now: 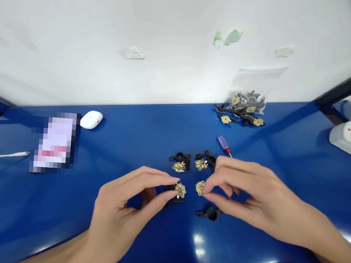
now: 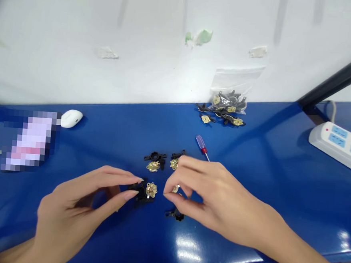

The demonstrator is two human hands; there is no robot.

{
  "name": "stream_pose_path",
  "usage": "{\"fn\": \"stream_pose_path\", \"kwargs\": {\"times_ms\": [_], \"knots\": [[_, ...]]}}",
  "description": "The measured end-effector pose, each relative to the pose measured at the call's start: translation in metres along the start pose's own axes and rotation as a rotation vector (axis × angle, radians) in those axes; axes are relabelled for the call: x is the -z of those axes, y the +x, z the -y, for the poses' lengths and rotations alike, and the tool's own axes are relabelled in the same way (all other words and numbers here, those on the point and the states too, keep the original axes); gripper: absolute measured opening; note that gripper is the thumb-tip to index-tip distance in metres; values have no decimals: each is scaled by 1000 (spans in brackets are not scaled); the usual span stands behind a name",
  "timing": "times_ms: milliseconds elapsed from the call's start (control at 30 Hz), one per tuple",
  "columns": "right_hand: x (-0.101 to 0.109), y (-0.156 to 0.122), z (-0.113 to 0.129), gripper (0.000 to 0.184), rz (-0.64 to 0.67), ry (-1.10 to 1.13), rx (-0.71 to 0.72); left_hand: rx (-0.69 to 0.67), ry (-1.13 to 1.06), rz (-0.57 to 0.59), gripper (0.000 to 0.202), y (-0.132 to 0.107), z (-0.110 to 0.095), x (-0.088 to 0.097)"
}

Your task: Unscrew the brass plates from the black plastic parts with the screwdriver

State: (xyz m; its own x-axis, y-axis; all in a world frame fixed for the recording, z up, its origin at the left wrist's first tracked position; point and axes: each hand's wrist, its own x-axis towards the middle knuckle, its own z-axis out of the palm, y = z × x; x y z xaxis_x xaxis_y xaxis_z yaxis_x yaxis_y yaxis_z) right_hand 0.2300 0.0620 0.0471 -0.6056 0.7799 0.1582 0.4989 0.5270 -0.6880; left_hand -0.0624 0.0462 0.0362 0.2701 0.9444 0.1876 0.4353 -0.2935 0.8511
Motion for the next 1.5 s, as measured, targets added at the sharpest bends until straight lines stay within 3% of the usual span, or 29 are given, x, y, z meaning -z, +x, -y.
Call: {"fn": "stream_pose_path", "kwargs": {"times_ms": [133,267,600,700,867,1167,1500], "knots": [[3,0,4,3,-238,197,-131,8,-154,37,33,-2,0,-1],[-1,3,6,9,-339,293,-209,32,-251,49,35,-2,0,-3],[-15,6,14,6,-267,410,-121,215,-505,167,32,6,-7,-1],[-18,6,15,5,-247,449,-123,202,-514,180,31,7,-4,0],[-26,4,12,17,-238,479,30,145,-443,137,36,9,-4,1],[-36,-1,11,31,-251,510,84,214,-486,160,33,8,-6,-1],[-36,1,13,20,-284,367,169,200,-491,157,34,8,-4,-1]]}}
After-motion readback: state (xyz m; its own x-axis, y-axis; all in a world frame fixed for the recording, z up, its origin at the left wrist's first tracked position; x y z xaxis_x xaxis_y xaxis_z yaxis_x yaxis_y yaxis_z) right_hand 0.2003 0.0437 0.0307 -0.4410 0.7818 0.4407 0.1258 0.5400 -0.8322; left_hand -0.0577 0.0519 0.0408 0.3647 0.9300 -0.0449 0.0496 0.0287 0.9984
